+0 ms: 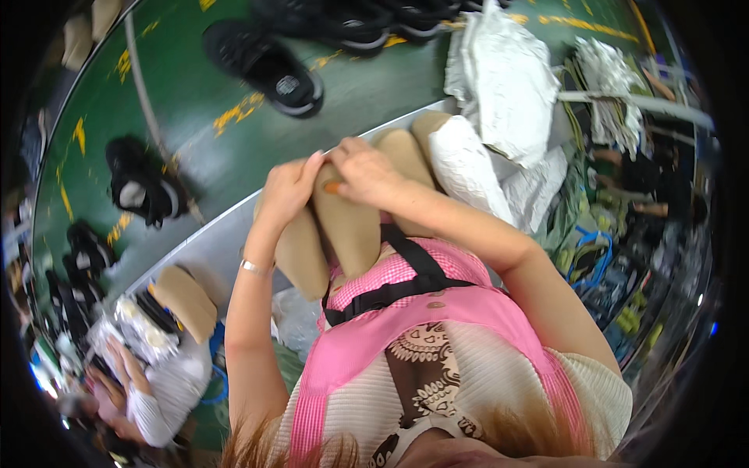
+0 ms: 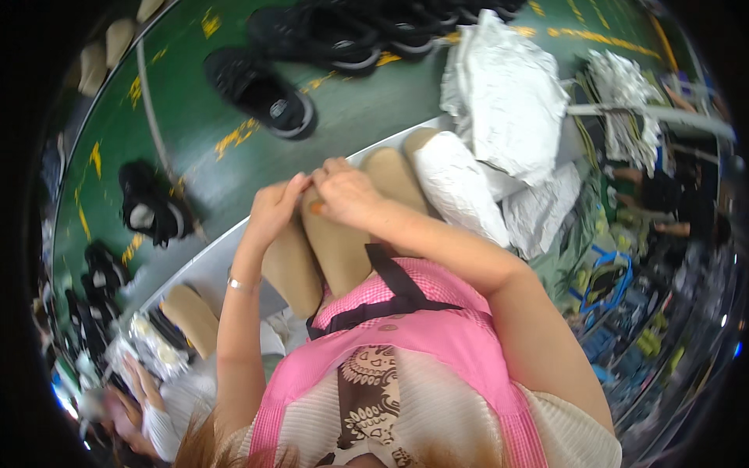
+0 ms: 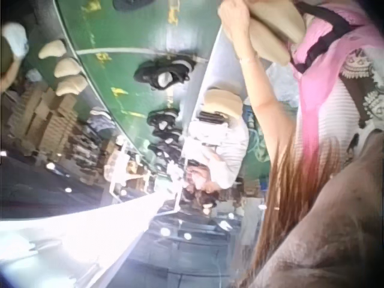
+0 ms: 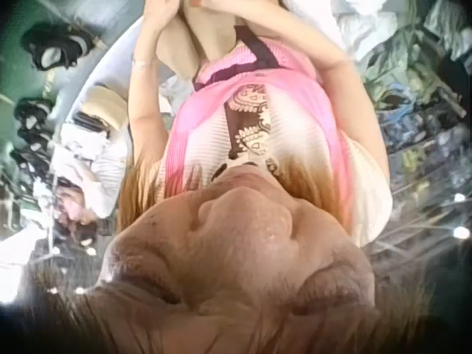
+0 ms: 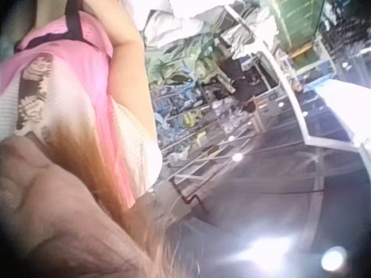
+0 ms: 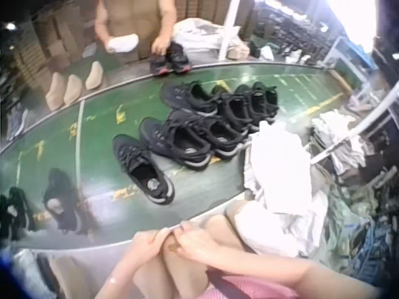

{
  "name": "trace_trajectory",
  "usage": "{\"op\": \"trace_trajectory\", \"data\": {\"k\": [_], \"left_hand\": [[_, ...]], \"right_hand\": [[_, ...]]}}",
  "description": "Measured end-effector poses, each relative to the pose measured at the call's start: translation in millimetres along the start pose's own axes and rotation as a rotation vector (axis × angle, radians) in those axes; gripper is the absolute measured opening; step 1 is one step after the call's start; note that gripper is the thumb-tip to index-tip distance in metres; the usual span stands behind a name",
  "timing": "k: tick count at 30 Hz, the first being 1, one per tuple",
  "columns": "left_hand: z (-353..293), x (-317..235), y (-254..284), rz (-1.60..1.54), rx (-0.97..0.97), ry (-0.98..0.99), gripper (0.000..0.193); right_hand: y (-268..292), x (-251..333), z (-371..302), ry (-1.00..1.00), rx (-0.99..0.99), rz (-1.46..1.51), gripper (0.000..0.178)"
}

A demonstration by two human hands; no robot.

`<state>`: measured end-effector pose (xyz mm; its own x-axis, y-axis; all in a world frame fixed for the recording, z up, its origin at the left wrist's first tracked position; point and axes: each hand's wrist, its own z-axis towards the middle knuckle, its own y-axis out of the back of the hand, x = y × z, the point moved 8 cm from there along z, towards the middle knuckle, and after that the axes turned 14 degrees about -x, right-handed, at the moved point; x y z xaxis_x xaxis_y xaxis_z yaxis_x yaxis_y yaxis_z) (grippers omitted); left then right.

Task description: The person repeatedly picks up white tissue paper, crumples it, and inserts it into black shoes on a conveyor belt. They also handle beige shoe trees, placing them on the belt and occasionally wrapping them in paper.

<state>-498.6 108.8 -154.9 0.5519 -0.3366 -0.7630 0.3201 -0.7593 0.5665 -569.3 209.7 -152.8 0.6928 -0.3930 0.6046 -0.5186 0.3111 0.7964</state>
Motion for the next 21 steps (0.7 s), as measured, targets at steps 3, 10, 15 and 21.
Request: {"op": "trace_trajectory", "data": {"k": [3, 10, 15, 21], "left_hand": [[0.8, 7.5, -4.0, 0.002, 0.068, 0.006, 0.048], [-6.6, -12.2, -23.3, 0.085, 0.204, -0.001, 0.055], [-6.3, -10.6, -30.6, 0.129, 0.247, -0.036, 0.057], [-5.4, -20.2, -30.9, 0.194, 0.231, -0.082, 0.052]], "right_hand": [[14.0, 2.3, -2.4, -0.011, -0.115, 0.064, 0.044], [20.9, -7.9, -36.4, -0.125, -0.253, 0.034, 0.043], [27.7, -8.4, -46.7, -0.184, -0.292, 0.02, 0.043], [30.4, -9.9, -49.4, -0.194, -0.263, 0.051, 0.045]]}}
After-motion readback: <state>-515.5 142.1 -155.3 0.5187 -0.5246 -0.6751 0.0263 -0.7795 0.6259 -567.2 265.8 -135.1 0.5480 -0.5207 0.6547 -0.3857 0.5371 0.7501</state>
